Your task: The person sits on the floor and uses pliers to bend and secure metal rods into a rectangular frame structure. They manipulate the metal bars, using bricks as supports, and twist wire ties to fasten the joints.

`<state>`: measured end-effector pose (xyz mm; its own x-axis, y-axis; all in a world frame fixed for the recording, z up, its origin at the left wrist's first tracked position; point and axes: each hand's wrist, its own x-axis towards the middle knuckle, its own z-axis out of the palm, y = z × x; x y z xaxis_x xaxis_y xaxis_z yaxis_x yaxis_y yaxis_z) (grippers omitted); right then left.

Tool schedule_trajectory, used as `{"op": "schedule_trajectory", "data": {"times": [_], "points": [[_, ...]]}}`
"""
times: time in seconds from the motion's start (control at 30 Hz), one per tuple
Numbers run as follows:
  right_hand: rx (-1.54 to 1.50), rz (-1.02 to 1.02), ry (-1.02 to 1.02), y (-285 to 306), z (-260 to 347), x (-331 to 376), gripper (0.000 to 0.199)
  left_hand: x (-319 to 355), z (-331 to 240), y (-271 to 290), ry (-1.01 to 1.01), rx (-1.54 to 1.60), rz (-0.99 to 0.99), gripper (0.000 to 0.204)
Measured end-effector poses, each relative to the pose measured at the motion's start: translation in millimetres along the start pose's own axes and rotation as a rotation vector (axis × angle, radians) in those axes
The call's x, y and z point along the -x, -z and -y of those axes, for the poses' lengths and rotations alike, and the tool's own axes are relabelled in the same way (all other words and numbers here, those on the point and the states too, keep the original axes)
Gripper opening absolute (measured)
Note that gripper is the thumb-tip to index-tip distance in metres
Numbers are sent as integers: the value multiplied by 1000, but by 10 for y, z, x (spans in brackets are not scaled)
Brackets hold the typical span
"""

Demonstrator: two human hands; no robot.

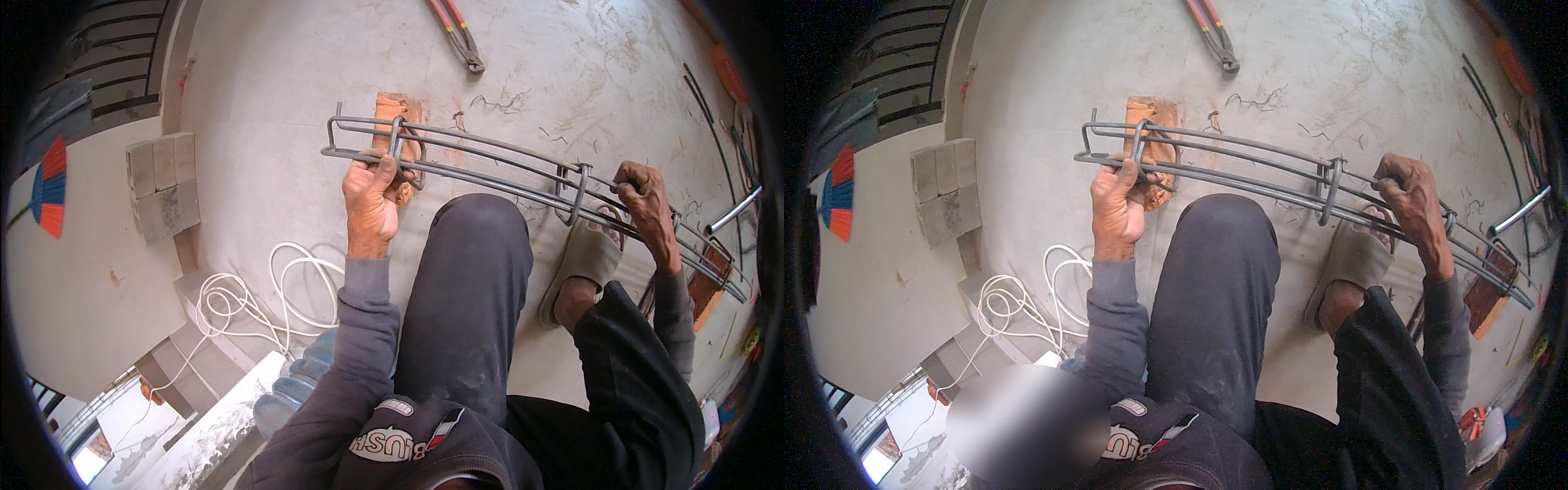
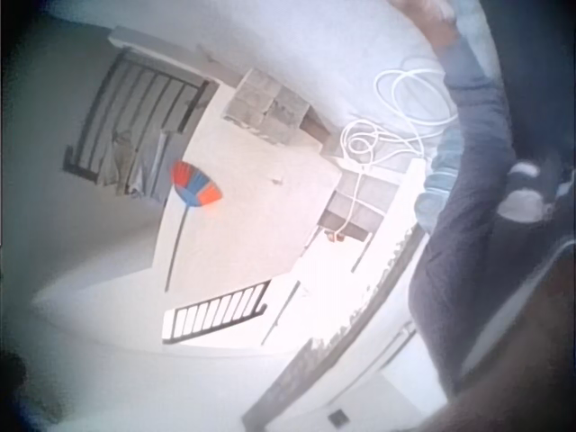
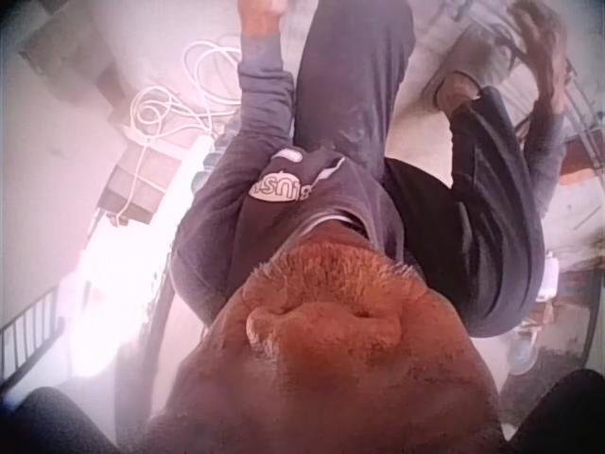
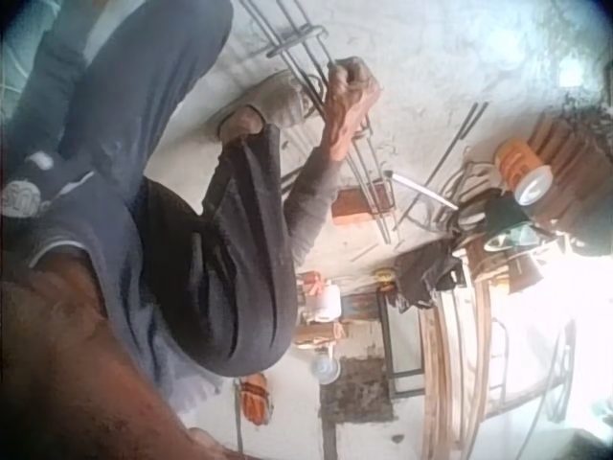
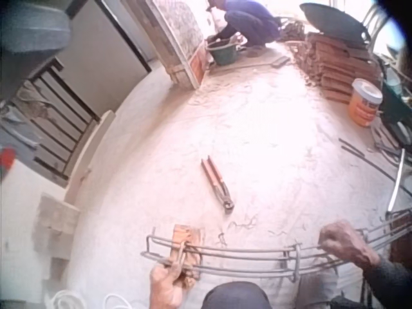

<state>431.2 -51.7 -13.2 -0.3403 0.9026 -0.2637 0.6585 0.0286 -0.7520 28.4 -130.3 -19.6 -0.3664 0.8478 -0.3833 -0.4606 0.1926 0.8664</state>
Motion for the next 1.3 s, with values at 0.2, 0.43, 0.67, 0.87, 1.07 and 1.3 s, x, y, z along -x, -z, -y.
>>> {"op": "schedule_trajectory", "data": {"times": [0.2, 0.43, 0.67, 0.87, 1.07, 1.3], "points": [[-57, -30, -5, 79, 87, 55, 16, 37, -238, -178, -46, 28, 80, 32], [-362, 267, -174, 333, 227, -91, 32, -1, -398, -171, -33, 17, 109, 30], [-70, 252, -30, 282, 124, -105, 31, 43, -398, -245, -32, 10, 90, 28], [152, -13, 159, 29, 10, 44, 21, 110, -270, -148, -60, 20, 59, 24], [234, -161, 247, -66, 27, 106, 20, 85, -197, -124, -61, -27, 24, 27], [-21, 116, 16, 70, 75, -20, 25, 147, -190, -99, -78, -159, -9, 34]]}}
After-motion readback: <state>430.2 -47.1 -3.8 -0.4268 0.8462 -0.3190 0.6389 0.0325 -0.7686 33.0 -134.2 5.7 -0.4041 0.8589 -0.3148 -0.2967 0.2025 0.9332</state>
